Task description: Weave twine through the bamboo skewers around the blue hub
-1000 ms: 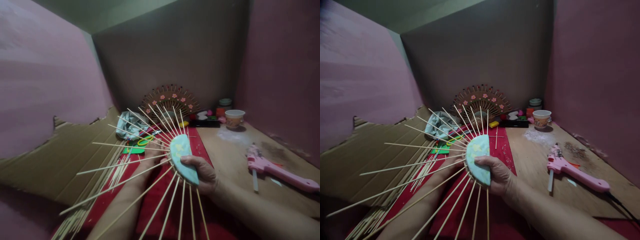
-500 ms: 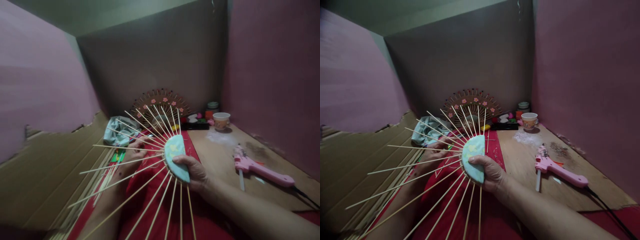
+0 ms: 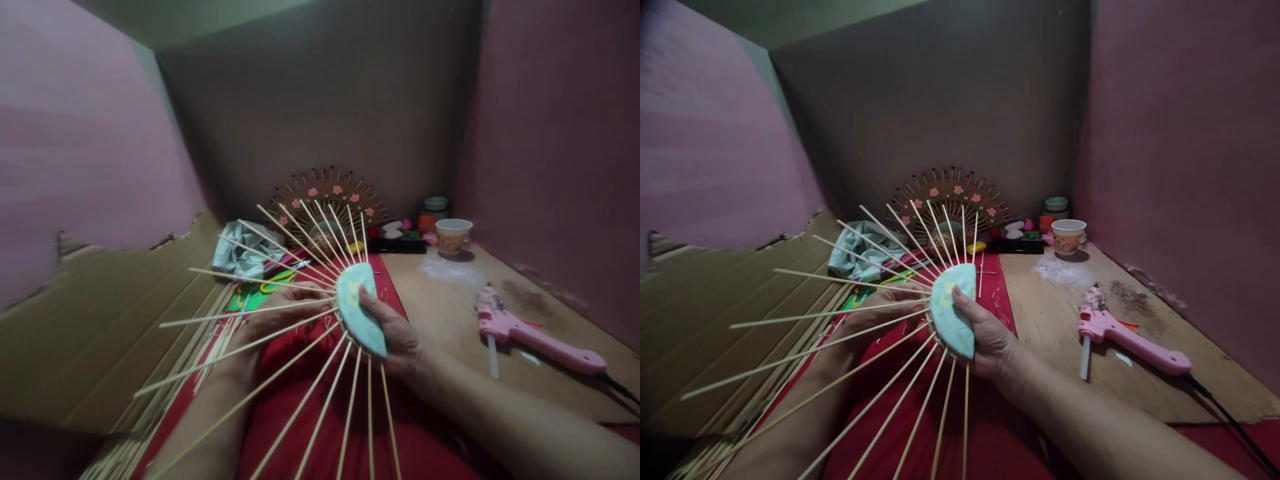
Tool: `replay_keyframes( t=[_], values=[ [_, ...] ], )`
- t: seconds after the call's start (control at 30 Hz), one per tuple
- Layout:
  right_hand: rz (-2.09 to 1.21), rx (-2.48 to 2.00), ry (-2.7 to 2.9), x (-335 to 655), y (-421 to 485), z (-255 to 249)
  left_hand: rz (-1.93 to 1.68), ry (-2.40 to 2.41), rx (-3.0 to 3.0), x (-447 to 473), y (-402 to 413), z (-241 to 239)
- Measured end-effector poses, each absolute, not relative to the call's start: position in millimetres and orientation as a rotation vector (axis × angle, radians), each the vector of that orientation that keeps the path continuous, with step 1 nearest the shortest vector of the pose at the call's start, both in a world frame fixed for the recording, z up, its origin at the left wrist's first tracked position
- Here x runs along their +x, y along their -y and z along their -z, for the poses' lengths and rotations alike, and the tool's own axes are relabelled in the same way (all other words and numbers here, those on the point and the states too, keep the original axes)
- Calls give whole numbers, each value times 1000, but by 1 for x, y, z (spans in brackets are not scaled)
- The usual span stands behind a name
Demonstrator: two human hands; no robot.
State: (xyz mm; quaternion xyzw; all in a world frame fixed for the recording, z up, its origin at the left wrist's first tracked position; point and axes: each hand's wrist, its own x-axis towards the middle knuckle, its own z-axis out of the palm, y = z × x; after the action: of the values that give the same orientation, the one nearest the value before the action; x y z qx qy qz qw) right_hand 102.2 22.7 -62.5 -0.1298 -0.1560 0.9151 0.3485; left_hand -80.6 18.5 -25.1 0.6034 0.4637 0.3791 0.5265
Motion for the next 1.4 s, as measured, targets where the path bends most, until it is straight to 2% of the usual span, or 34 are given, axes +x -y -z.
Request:
replay_keyframes(
  t=[0.23, 0.9, 1.27, 1.4],
  values=[
    [-2386, -356, 467, 100, -24, 68, -1040, -1161, 1468, -77, -23, 31],
    [-2405, -347, 557, 102, -23, 71, -960, -1207, 1622, -89, -31, 26],
    [-2353, -515, 533, 102, -24, 72, -1226, -1536, 1705, -131, -28, 11],
    [-2342, -548, 502, 103, -26, 73, -1261, -1596, 1553, -143, -19, 6]
  ],
)
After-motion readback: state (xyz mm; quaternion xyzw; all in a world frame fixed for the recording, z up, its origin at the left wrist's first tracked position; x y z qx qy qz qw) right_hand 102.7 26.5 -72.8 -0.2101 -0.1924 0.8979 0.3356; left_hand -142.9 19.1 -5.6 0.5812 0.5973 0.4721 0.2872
